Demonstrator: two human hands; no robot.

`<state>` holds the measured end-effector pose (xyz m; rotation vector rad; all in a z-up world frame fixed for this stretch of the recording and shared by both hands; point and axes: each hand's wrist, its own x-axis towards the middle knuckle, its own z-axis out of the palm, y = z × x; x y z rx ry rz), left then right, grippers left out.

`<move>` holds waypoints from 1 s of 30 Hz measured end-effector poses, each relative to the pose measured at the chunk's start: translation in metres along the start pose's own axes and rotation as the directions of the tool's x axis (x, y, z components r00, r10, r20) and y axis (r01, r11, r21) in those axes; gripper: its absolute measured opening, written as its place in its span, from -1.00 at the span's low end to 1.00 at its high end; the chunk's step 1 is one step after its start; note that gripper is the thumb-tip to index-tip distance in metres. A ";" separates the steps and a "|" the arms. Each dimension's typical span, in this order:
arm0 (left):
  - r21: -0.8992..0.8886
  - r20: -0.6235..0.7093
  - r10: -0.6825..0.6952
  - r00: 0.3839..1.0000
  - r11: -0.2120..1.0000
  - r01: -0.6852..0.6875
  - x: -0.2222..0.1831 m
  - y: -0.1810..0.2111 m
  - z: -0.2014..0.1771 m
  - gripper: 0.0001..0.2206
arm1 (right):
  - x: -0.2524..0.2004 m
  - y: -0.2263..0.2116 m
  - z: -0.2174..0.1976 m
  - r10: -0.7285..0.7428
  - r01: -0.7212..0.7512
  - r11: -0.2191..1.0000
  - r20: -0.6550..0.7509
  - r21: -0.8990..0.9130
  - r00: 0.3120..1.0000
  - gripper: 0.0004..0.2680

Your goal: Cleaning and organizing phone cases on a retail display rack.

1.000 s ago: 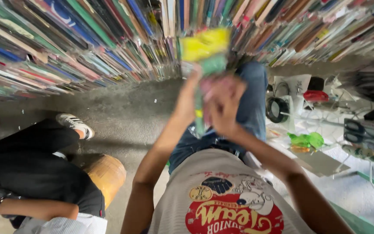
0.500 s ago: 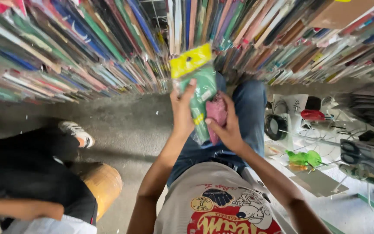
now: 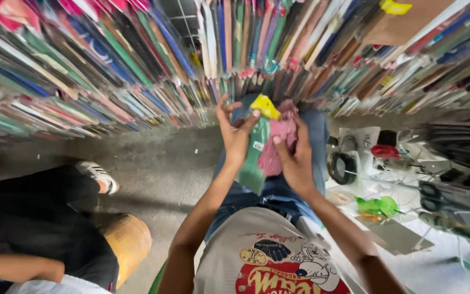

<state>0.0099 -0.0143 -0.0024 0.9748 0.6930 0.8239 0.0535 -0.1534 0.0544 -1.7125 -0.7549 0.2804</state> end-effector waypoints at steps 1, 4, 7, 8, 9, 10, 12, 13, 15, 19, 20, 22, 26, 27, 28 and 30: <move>0.086 -0.052 0.030 0.998 0.996 -0.025 -0.004 0.000 0.002 -0.37 | -0.009 -0.006 0.000 -0.001 0.002 0.999 -0.023 0.043 1.000 -0.59; 0.179 0.051 0.294 0.954 0.938 -0.298 -0.001 -0.117 -0.025 -0.80 | -0.034 0.003 -0.006 0.290 -0.291 0.952 0.022 0.091 0.957 -0.66; -0.251 0.303 -0.030 0.952 0.962 0.111 -0.003 -0.191 -0.052 -0.67 | -0.039 0.005 -0.002 0.107 -0.119 0.985 0.096 0.122 0.990 -0.56; -0.248 0.303 -0.022 0.953 0.964 0.101 -0.017 -0.138 -0.034 -0.67 | -0.036 0.009 -0.004 0.100 -0.112 0.985 0.098 0.129 0.990 -0.56; -0.404 0.410 -0.228 0.883 0.823 0.400 -0.034 -0.082 -0.015 -0.59 | -0.034 0.014 -0.005 -0.030 0.031 0.999 0.136 -0.007 0.990 -0.60; -0.496 0.539 -0.389 0.747 0.570 0.655 -0.060 -0.020 -0.005 -0.51 | -0.034 0.019 -0.007 -0.142 0.170 0.976 0.190 -0.138 0.971 -0.64; -0.517 0.553 -0.437 0.709 0.487 0.704 -0.062 -0.038 -0.013 -0.52 | -0.006 0.032 -0.010 -0.219 0.247 0.939 0.138 -0.239 0.966 -0.62; -0.537 0.573 -0.478 0.666 0.395 0.746 -0.069 -0.050 -0.015 -0.52 | 0.002 0.039 -0.015 -0.302 0.316 0.883 0.097 -0.346 0.948 -0.60; -0.508 0.565 -0.507 0.651 0.408 0.759 -0.058 -0.043 0.013 -0.46 | 0.015 0.041 -0.020 -0.253 0.241 0.912 0.008 -0.332 0.967 -0.60; -0.654 0.746 0.259 0.614 0.113 0.748 -0.028 -0.196 -0.039 -0.55 | -0.011 0.053 -0.016 -0.297 0.312 0.949 0.189 -0.052 0.936 -0.74; -0.654 0.746 0.267 0.610 0.115 0.748 -0.035 -0.155 -0.029 -0.55 | -0.014 0.038 -0.020 -0.305 0.320 0.946 0.189 -0.053 0.933 -0.74; -0.498 0.432 -0.332 0.838 0.688 0.529 -0.052 -0.070 -0.012 -0.49 | -0.022 0.008 -0.026 -0.351 0.382 0.924 0.399 0.003 0.847 -0.70; -0.522 0.586 -0.310 0.749 0.563 0.641 -0.074 -0.051 0.004 -0.38 | 0.012 0.026 -0.028 -0.376 0.461 0.854 0.325 -0.243 0.868 -0.76; -0.431 0.509 -0.406 0.759 0.643 0.633 -0.080 -0.046 0.010 -0.39 | 0.017 0.026 -0.025 -0.321 0.348 0.917 0.158 -0.196 0.934 -0.74; -0.331 0.423 -0.484 0.766 0.705 0.628 -0.084 -0.042 0.018 -0.39 | 0.024 0.025 -0.025 -0.245 0.242 0.961 -0.011 -0.133 0.969 -0.71; -0.345 0.456 -0.491 0.743 0.672 0.656 -0.082 -0.053 0.008 -0.41 | 0.005 0.023 -0.023 -0.228 0.227 0.974 -0.039 -0.017 0.973 -0.77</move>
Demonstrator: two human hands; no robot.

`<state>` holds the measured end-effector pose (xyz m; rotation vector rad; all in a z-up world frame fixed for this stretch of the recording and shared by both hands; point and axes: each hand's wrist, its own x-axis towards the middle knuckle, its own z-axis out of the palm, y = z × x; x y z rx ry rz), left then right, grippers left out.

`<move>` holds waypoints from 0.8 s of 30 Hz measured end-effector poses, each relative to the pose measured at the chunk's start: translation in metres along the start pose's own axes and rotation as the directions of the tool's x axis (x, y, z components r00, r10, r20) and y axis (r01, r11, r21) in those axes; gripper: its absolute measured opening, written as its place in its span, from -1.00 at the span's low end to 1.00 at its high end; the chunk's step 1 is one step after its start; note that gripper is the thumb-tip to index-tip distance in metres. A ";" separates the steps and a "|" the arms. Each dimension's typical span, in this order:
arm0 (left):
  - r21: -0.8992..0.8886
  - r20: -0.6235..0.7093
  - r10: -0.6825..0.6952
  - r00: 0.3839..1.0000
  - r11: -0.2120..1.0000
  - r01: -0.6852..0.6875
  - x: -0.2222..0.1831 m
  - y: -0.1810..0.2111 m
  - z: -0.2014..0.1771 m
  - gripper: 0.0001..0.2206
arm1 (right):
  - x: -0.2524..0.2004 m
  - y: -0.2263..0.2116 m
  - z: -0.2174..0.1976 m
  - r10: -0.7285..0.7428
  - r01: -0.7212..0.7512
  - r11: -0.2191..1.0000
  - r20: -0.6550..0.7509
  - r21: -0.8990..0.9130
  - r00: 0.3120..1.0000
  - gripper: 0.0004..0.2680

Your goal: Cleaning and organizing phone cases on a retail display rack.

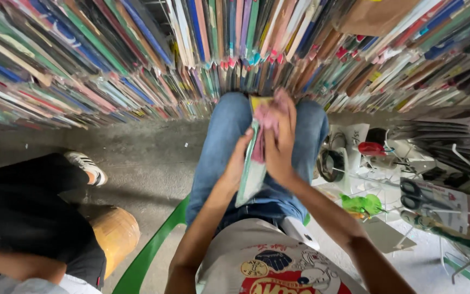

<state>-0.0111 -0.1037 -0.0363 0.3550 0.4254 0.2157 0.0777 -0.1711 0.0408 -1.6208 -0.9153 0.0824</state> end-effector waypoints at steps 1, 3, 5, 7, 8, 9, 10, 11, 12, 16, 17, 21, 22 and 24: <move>-0.035 0.023 -0.029 0.999 0.999 0.030 -0.001 -0.002 -0.008 -0.43 | -0.011 -0.005 0.001 0.024 -0.021 0.993 -0.022 0.119 0.999 -0.80; -0.057 0.072 0.060 0.996 0.997 -0.056 -0.010 -0.001 0.001 -0.41 | -0.020 -0.017 -0.005 -0.111 0.111 0.994 0.007 0.012 0.994 -0.83; -0.091 0.112 0.136 0.984 0.988 -0.127 -0.006 -0.007 -0.018 -0.39 | -0.014 -0.011 -0.006 -0.225 0.229 0.968 0.050 -0.098 0.973 -0.85; 0.022 -0.053 0.068 0.996 0.998 -0.067 -0.011 -0.036 -0.066 -0.48 | -0.012 0.006 -0.007 -0.225 0.219 0.965 -0.030 -0.144 0.974 -0.87; 0.030 -0.050 0.060 0.997 0.998 -0.058 -0.025 -0.018 -0.039 -0.48 | -0.006 -0.010 -0.003 -0.222 0.214 0.966 -0.041 -0.147 0.974 -0.87; 0.327 0.107 0.308 0.945 0.887 -0.326 -0.040 0.000 -0.010 -0.44 | 0.002 -0.028 0.000 -0.030 0.026 0.999 -0.145 -0.024 0.989 -0.87; 0.528 0.342 0.476 0.810 0.616 -0.585 -0.047 0.023 0.022 -0.40 | 0.018 -0.043 0.003 0.155 -0.131 0.984 -0.228 0.117 0.961 -0.87; 0.526 0.362 0.472 0.804 0.608 -0.594 -0.031 0.017 -0.007 -0.40 | 0.017 -0.051 0.012 0.141 -0.115 0.986 -0.244 0.118 0.959 -0.87; 0.338 0.189 0.353 0.916 0.852 -0.399 -0.022 0.008 -0.037 -0.41 | 0.009 -0.060 0.020 -0.109 0.115 0.993 -0.169 0.026 0.980 -0.89; -0.215 0.314 0.233 0.920 0.962 -0.171 -0.034 0.020 -0.062 -0.37 | 0.007 -0.060 0.036 -0.373 0.370 0.915 0.012 -0.162 0.928 -0.88; -0.215 0.321 0.226 0.920 0.963 -0.162 -0.035 0.029 -0.037 -0.37 | 0.006 -0.043 0.038 -0.373 0.369 0.914 0.007 -0.172 0.928 -0.88; 0.207 -0.021 0.233 0.972 0.952 -0.223 -0.034 0.032 -0.016 -0.37 | -0.006 -0.021 0.046 0.099 -0.118 0.991 -0.269 -0.056 0.958 -0.89; 0.321 -0.069 0.253 0.965 0.922 -0.219 -0.024 0.025 -0.028 -0.34 | -0.005 -0.025 0.048 0.009 -0.024 0.998 -0.253 -0.056 0.967 -0.85; 0.084 0.057 0.196 0.979 0.976 -0.200 -0.027 0.034 -0.034 -0.34 | -0.023 -0.044 0.052 -0.100 0.086 0.991 -0.142 -0.100 0.985 -0.85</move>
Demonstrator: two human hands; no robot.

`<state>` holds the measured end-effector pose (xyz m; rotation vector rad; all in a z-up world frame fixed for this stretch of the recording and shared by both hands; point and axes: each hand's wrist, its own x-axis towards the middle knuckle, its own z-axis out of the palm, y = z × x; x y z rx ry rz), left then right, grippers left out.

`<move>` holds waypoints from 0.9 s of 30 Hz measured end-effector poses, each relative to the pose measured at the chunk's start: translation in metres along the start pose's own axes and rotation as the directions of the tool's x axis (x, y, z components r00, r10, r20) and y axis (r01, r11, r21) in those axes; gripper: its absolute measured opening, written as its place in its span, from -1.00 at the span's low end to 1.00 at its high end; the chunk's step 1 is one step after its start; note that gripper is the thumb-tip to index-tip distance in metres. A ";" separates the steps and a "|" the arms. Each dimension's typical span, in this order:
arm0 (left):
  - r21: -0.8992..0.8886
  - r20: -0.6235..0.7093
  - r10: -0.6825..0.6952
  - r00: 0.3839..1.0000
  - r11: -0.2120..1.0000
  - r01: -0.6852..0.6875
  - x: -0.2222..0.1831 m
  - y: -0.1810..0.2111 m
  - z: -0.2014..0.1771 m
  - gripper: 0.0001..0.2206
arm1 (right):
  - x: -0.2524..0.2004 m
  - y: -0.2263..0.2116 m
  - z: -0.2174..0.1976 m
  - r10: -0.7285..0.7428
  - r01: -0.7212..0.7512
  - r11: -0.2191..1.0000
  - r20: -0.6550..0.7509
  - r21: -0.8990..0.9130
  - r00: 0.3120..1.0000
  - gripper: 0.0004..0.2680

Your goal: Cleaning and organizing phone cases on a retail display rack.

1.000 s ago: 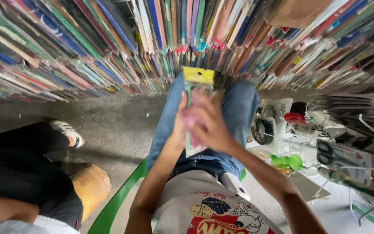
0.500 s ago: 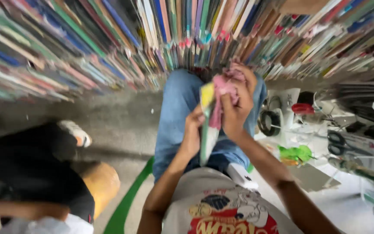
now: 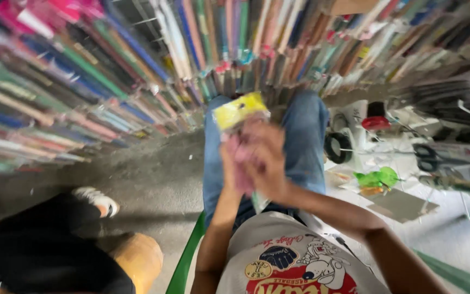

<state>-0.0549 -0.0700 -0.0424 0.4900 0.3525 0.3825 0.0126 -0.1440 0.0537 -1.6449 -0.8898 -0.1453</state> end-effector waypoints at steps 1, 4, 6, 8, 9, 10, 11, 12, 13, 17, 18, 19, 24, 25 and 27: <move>-0.239 0.121 -0.012 0.993 0.970 0.041 0.000 0.002 -0.003 -0.34 | -0.009 -0.009 -0.001 -0.110 0.112 0.994 0.116 -0.006 0.987 -0.85; -0.245 0.169 -0.066 0.983 0.964 0.107 0.007 -0.033 -0.042 -0.39 | 0.017 0.010 -0.019 -0.221 0.238 0.968 0.186 -0.076 0.957 -0.78; -0.002 0.066 -0.089 0.994 0.996 0.089 0.007 -0.024 0.005 -0.39 | 0.015 0.049 -0.024 -0.081 0.086 0.980 0.033 -0.179 0.996 -0.76; 0.249 -0.042 -0.070 0.997 0.965 0.079 0.006 -0.018 0.035 -0.35 | 0.015 0.059 -0.029 0.048 -0.079 0.967 -0.131 -0.242 0.990 -0.73; 0.260 0.040 -0.060 0.997 0.965 0.047 0.006 -0.017 0.042 -0.35 | 0.014 0.049 -0.031 0.072 -0.121 0.938 -0.157 -0.325 0.985 -0.75; 0.268 0.124 -0.041 0.991 0.963 0.007 0.009 -0.015 0.049 -0.34 | 0.016 0.040 -0.032 0.087 -0.155 0.903 -0.183 -0.402 0.979 -0.76; 0.270 0.126 -0.046 0.991 0.963 0.010 0.011 -0.015 0.043 -0.34 | 0.004 0.030 -0.032 0.089 -0.159 0.901 -0.187 -0.403 0.978 -0.76; 0.144 -0.015 -0.209 0.978 0.967 0.209 0.014 -0.015 0.037 -0.35 | -0.008 0.021 -0.033 0.044 -0.060 0.936 -0.053 -0.347 0.998 -0.72; -0.009 -0.129 -0.382 0.915 0.923 0.384 0.017 -0.016 0.030 -0.34 | -0.020 0.012 -0.033 -0.014 0.035 0.961 0.077 -0.274 0.997 -0.66; -0.070 0.100 -0.249 0.963 0.964 0.257 0.020 -0.055 -0.024 -0.27 | -0.034 0.047 -0.039 0.032 -0.002 0.990 0.205 -0.144 0.978 -0.69; -0.278 0.287 -0.121 0.950 0.939 0.204 0.023 -0.078 -0.039 -0.38 | -0.031 0.072 -0.037 0.065 -0.054 0.980 0.055 -0.189 0.996 -0.74; -0.476 0.431 0.048 0.901 0.861 0.181 0.027 -0.102 -0.055 -0.49 | -0.029 0.096 -0.035 0.093 -0.113 0.968 -0.097 -0.225 0.991 -0.78; -0.053 0.084 -0.195 0.977 0.978 0.200 0.028 -0.057 0.013 -0.36 | -0.060 0.075 -0.033 0.064 -0.077 0.970 -0.061 -0.229 0.996 -0.67; -0.117 0.096 -0.246 0.964 0.959 0.257 0.032 -0.055 0.006 -0.34 | -0.071 0.069 -0.033 -0.050 0.062 0.988 0.083 -0.140 0.995 -0.66; -0.107 0.083 -0.199 0.977 0.973 0.207 0.037 -0.066 -0.018 -0.36 | -0.065 0.086 -0.037 -0.063 0.084 0.990 0.176 -0.115 0.982 -0.63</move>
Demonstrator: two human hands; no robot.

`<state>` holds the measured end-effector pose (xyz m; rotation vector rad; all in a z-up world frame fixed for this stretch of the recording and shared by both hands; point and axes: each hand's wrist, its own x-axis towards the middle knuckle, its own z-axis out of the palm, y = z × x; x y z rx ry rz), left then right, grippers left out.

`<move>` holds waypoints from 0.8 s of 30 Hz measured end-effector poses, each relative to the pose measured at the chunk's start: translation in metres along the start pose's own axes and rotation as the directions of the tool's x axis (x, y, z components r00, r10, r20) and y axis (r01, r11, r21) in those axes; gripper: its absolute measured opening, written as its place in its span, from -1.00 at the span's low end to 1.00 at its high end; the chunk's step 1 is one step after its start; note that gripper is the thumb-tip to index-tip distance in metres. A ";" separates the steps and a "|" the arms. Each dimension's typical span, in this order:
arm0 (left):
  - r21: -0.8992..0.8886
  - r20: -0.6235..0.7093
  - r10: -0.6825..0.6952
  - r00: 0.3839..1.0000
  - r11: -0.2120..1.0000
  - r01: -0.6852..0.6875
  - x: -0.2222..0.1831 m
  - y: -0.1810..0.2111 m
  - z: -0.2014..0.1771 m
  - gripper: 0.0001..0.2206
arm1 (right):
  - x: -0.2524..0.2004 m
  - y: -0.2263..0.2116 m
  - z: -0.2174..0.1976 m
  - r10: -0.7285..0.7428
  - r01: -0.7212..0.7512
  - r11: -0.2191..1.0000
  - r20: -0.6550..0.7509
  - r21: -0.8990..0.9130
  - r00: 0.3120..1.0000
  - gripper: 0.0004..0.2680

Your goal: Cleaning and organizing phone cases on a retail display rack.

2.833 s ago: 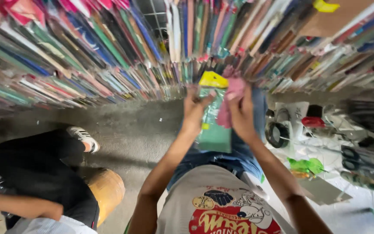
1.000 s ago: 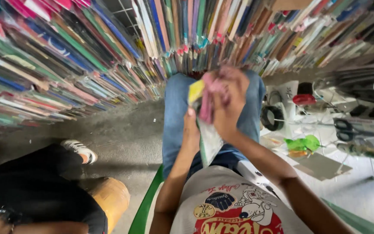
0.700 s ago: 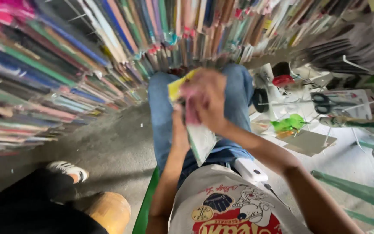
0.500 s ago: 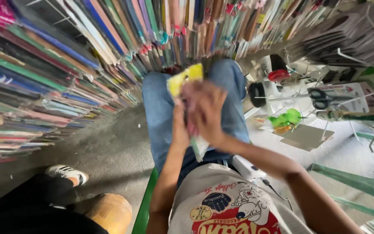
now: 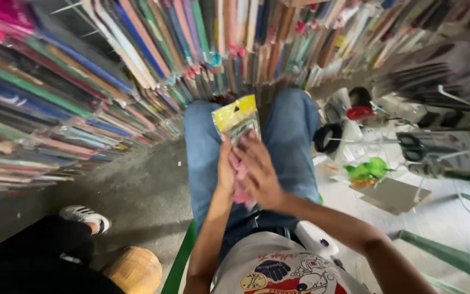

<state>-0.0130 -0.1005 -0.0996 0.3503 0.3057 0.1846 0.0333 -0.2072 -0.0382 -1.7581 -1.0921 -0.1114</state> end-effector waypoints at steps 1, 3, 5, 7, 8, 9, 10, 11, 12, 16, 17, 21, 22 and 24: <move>0.012 -0.009 0.025 1.000 1.000 -0.025 -0.002 -0.005 -0.014 -0.39 | -0.002 0.006 -0.001 -0.006 0.005 1.000 0.085 0.009 0.996 -0.60; 0.120 0.007 0.065 0.998 0.991 -0.065 -0.002 -0.007 0.005 -0.40 | 0.019 0.022 0.000 0.114 -0.115 0.993 -0.049 -0.021 0.992 -0.58; 0.221 0.029 0.095 0.995 0.970 -0.099 -0.009 -0.003 0.024 -0.40 | 0.020 0.026 0.005 0.229 -0.240 0.970 -0.185 -0.041 0.956 -0.56; 0.334 0.107 0.148 0.983 0.926 -0.176 -0.016 0.015 0.043 -0.38 | 0.010 0.019 0.017 0.091 -0.117 0.988 -0.237 -0.100 0.967 -0.59; 0.334 0.116 0.153 0.981 0.924 -0.184 -0.016 0.010 0.027 -0.38 | 0.016 -0.004 0.010 0.081 -0.108 0.989 -0.240 -0.102 0.967 -0.59; 0.213 0.072 0.178 0.981 0.958 -0.190 -0.015 0.006 0.011 -0.39 | 0.022 -0.028 0.004 0.070 -0.071 0.997 -0.091 -0.006 0.993 -0.63; 0.088 0.027 0.197 0.980 0.976 -0.198 -0.015 0.002 -0.005 -0.39 | 0.026 -0.051 -0.001 0.041 -0.046 0.995 0.060 0.092 0.997 -0.68; 0.089 0.021 0.203 0.979 0.975 -0.204 -0.019 0.008 0.005 -0.39 | 0.022 -0.026 0.009 0.039 -0.046 0.994 0.066 0.099 0.997 -0.68; 0.273 0.011 0.271 0.962 0.925 -0.264 -0.022 0.014 0.015 -0.39 | 0.018 0.001 0.019 0.100 -0.097 0.975 -0.002 0.201 0.995 -0.69; 0.569 -0.122 0.221 0.968 0.814 -0.114 -0.034 0.002 0.007 -0.35 | 0.059 0.004 0.025 0.419 -0.286 0.844 -0.225 0.453 0.880 -0.79; 0.567 -0.116 0.230 0.966 0.814 -0.125 -0.031 0.011 0.006 -0.35 | 0.053 -0.009 0.028 0.409 -0.278 0.848 -0.223 0.452 0.885 -0.79; -0.041 -0.004 0.237 0.972 0.971 -0.237 -0.023 0.055 -0.016 -0.43 | 0.051 -0.050 0.019 -0.241 0.233 0.968 0.084 0.091 0.967 -0.68; -0.213 0.220 0.318 0.922 0.938 -0.273 -0.026 0.066 -0.029 -0.46 | 0.051 -0.059 0.013 -0.251 0.235 0.968 0.309 0.090 0.917 -0.73; -0.049 0.040 0.304 0.952 0.952 -0.302 -0.030 0.062 0.001 -0.45 | 0.074 -0.022 0.028 -0.222 0.194 0.969 0.200 0.150 0.954 -0.69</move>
